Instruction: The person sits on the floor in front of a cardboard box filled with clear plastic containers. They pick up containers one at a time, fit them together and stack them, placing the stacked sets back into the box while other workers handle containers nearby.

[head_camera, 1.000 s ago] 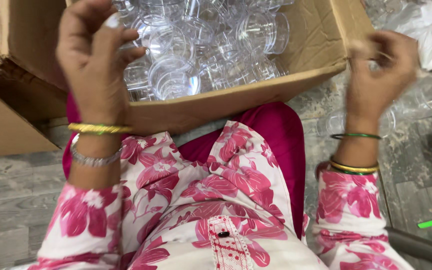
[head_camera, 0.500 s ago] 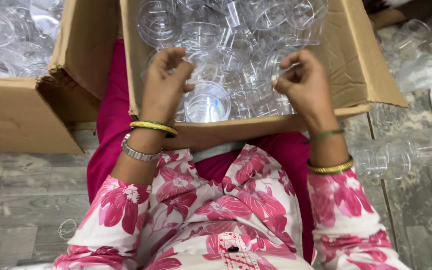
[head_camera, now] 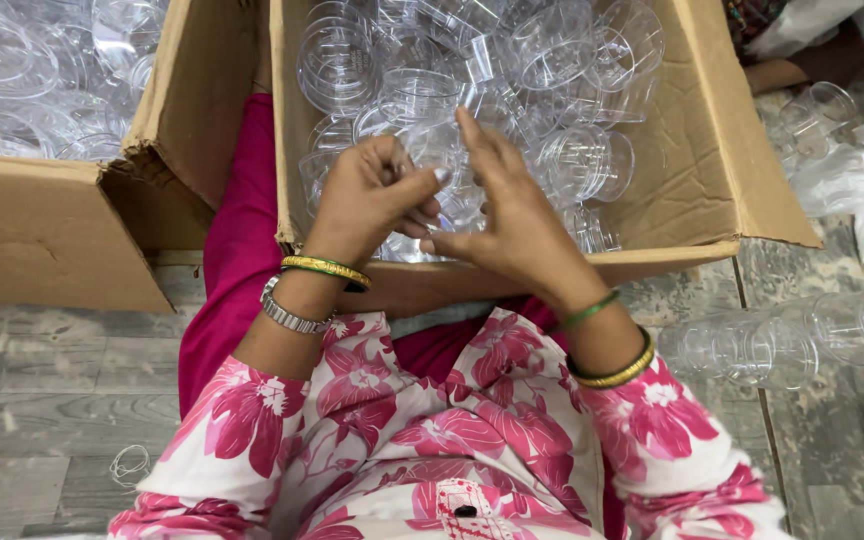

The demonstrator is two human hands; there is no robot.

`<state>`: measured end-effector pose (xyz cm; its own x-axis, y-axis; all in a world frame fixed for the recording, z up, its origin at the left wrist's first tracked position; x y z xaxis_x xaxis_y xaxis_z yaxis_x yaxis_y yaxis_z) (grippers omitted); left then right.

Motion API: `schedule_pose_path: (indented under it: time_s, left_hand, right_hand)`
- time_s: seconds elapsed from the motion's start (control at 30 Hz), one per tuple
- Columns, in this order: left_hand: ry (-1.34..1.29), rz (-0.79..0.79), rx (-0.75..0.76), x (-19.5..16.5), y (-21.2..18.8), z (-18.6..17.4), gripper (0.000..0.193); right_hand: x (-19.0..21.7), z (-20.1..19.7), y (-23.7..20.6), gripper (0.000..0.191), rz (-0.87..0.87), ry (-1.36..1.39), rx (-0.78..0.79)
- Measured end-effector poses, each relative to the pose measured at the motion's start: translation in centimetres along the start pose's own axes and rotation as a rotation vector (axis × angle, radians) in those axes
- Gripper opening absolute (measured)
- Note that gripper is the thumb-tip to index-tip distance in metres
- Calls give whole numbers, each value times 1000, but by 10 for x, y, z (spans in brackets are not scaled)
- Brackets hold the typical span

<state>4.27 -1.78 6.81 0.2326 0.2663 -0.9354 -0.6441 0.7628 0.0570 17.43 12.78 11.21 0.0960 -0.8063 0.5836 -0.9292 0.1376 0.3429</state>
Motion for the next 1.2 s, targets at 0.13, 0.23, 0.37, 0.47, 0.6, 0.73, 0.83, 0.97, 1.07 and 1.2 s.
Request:
schedule_pose_path:
  time_s: [0.13,0.23,0.37,0.47,0.6,0.73,0.83,0.97,1.07,1.2]
  left_hand:
    - [49,-33,2,-3,0,2,34]
    - [114,-72,-83,-3,2,3,45]
    - [121,-80,-104,3,6,-1,46]
    - [94,-67,-90,12,9,-7,43]
    - [-21,-3,-139,14,11,-10,48]
    - [-195,48,38,2,3,1,60]
    - [-524,46,306,-5,-16,17,71]
    - [-610,46,348,-3,-48,40,78]
    - [-728,-13,398,1,-68,48,74]
    - [-617,-106,319,10,-93,60,71]
  right_hand:
    - [-21,-9,41,123,215,-221,110]
    - [-55,-33,77,120,239,-510,133]
    - [-94,-44,88,112,320,-675,192]
    - [-92,-38,76,122,395,-611,110]
    - [-43,-50,31,110,264,-122,-108]
    - [32,-34,-53,116,59,609,-89]
    - [69,-22,-83,115,46,701,-51]
    - [97,-32,-103,109,19,716,-72]
    - [94,-43,-107,111,116,950,-246]
    - [77,-42,-115,118,281,1063,-250]
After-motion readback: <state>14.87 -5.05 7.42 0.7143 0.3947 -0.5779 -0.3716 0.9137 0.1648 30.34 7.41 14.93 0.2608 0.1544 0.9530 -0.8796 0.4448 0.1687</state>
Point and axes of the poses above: each hand's wrist, its own y-axis towards the middle knuckle, its own z-axis out of the palm, x = y × z, the point moved 1 cm from there along y, towards the middle knuckle, and after that the axes turned 2 degrees about z, right-handed, at the moved point
